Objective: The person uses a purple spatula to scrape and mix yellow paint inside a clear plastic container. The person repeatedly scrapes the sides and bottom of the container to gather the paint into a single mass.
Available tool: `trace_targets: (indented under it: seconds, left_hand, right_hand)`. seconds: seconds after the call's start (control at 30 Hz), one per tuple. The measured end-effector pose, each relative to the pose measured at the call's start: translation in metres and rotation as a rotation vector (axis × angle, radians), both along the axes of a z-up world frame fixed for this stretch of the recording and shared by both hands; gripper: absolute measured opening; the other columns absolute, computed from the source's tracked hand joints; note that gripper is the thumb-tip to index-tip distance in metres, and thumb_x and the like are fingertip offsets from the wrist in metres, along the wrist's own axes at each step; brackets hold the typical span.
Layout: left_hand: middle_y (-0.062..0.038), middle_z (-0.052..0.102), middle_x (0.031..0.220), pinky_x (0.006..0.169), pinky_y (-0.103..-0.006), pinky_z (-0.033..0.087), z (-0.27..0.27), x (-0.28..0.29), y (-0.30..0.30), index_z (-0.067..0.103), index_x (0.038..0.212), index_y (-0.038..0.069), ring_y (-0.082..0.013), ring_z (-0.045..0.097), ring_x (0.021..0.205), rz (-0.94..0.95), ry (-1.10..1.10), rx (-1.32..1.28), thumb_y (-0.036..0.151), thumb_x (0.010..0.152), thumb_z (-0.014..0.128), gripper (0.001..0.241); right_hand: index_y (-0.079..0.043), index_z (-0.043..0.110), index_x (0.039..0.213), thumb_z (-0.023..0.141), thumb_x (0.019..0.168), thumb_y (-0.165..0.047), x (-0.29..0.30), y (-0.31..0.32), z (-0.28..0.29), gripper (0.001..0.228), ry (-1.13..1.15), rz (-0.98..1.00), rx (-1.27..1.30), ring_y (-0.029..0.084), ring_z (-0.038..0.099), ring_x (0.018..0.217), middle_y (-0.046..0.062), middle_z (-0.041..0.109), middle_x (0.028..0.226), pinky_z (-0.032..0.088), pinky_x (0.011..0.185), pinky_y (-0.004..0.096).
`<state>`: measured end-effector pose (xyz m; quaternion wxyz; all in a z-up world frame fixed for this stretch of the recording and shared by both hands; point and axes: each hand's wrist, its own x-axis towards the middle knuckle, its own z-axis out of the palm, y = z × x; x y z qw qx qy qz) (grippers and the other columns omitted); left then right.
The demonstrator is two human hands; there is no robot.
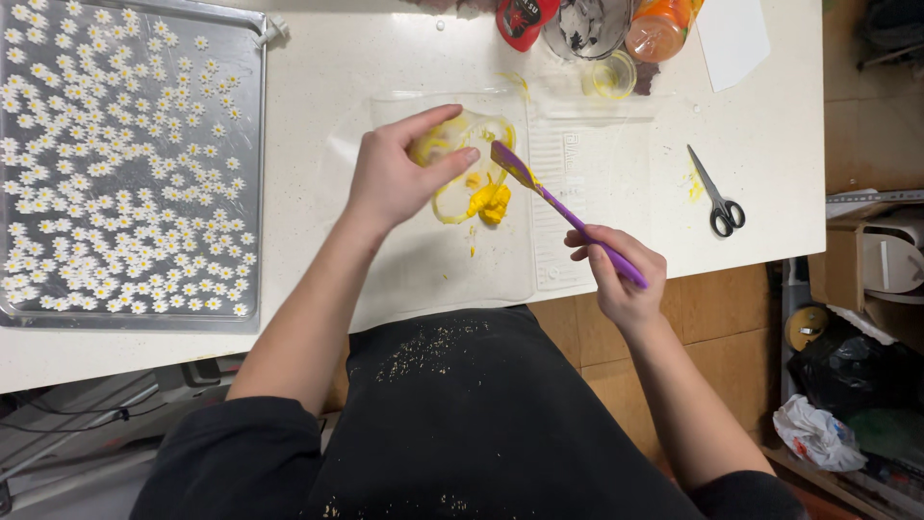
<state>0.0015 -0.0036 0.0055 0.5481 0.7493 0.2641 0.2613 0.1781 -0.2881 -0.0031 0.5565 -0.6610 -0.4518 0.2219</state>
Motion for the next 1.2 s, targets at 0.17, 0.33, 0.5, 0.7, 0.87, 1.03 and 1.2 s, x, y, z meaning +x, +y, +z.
trace_targets:
  seconds: [0.17, 0.33, 0.5, 0.7, 0.87, 1.03, 1.2]
  left_hand:
    - [-0.01, 0.081, 0.097, 0.073, -0.026, 0.059, 0.009, 0.008, -0.013, 0.075, 0.122, 0.008, -0.0127, 0.076, 0.077, 0.115, 0.142, -0.053, 0.032, 0.081, 0.085, 0.049]
    - [-0.012, 0.081, 0.1, 0.08, -0.026, 0.06, -0.007, 0.016, -0.024, 0.075, 0.121, 0.006, -0.0132, 0.079, 0.086, 0.166, 0.059, -0.026, 0.031, 0.085, 0.085, 0.045]
    - [-0.013, 0.08, 0.101, 0.081, -0.0277, 0.061, -0.027, 0.022, -0.041, 0.074, 0.122, 0.003, -0.0147, 0.078, 0.088, 0.207, -0.012, -0.06, 0.027, 0.087, 0.084, 0.044]
    - [-0.016, 0.08, 0.108, 0.086, -0.029, 0.06, -0.036, 0.028, -0.048, 0.072, 0.124, 0.0, -0.0163, 0.078, 0.094, 0.254, -0.089, 0.008, 0.024, 0.088, 0.084, 0.046]
    - [-0.016, 0.079, 0.109, 0.086, -0.0288, 0.061, -0.039, 0.027, -0.037, 0.071, 0.126, -0.002, -0.0149, 0.076, 0.096, 0.246, -0.133, -0.015, 0.025, 0.087, 0.085, 0.049]
    - [-0.011, 0.079, 0.105, 0.083, -0.0257, 0.06, -0.046, 0.028, -0.031, 0.071, 0.126, -0.002, -0.0123, 0.073, 0.091, 0.271, -0.134, -0.187, 0.027, 0.089, 0.084, 0.049]
    - [-0.009, 0.077, 0.099, 0.076, -0.0231, 0.056, -0.055, 0.042, -0.028, 0.07, 0.13, -0.004, -0.0088, 0.067, 0.084, 0.303, -0.18, -0.392, 0.03, 0.091, 0.082, 0.054]
  right_hand:
    - [0.009, 0.059, 0.13, 0.051, 0.109, 0.0, -0.009, -0.006, -0.032, 0.025, 0.27, -0.085, -0.031, 0.029, 0.074, 0.101, 0.022, 0.072, 0.112, 0.065, 0.082, 0.038]
    - [0.009, 0.058, 0.131, 0.05, 0.108, -0.006, -0.021, -0.022, -0.063, 0.029, 0.48, -0.22, -0.083, 0.031, 0.074, 0.095, 0.023, 0.072, 0.109, 0.065, 0.076, 0.039]
    - [0.009, 0.058, 0.132, 0.05, 0.108, -0.01, -0.035, -0.035, -0.083, 0.032, 0.705, -0.302, -0.118, 0.032, 0.074, 0.092, 0.023, 0.072, 0.107, 0.064, 0.073, 0.037]
    - [0.003, 0.055, 0.135, 0.05, 0.108, -0.017, -0.041, -0.042, -0.088, 0.034, 1.312, -0.443, -0.11, 0.027, 0.073, 0.092, 0.018, 0.073, 0.103, 0.062, 0.074, 0.033]
    - [0.003, 0.055, 0.136, 0.05, 0.11, -0.015, -0.028, -0.039, -0.055, 0.031, 1.269, -0.426, 0.071, 0.028, 0.073, 0.093, 0.02, 0.072, 0.104, 0.063, 0.079, 0.034]
    - [0.004, 0.061, 0.131, 0.051, 0.107, -0.002, -0.044, -0.027, -0.019, 0.027, 0.279, -0.129, 0.042, 0.032, 0.072, 0.109, 0.021, 0.07, 0.119, 0.065, 0.095, 0.04]
    - [0.004, 0.066, 0.119, 0.068, 0.09, 0.01, -0.046, -0.011, -0.021, 0.03, -0.424, 0.036, -0.002, 0.032, 0.072, 0.104, 0.021, 0.07, 0.117, 0.061, 0.089, 0.037]
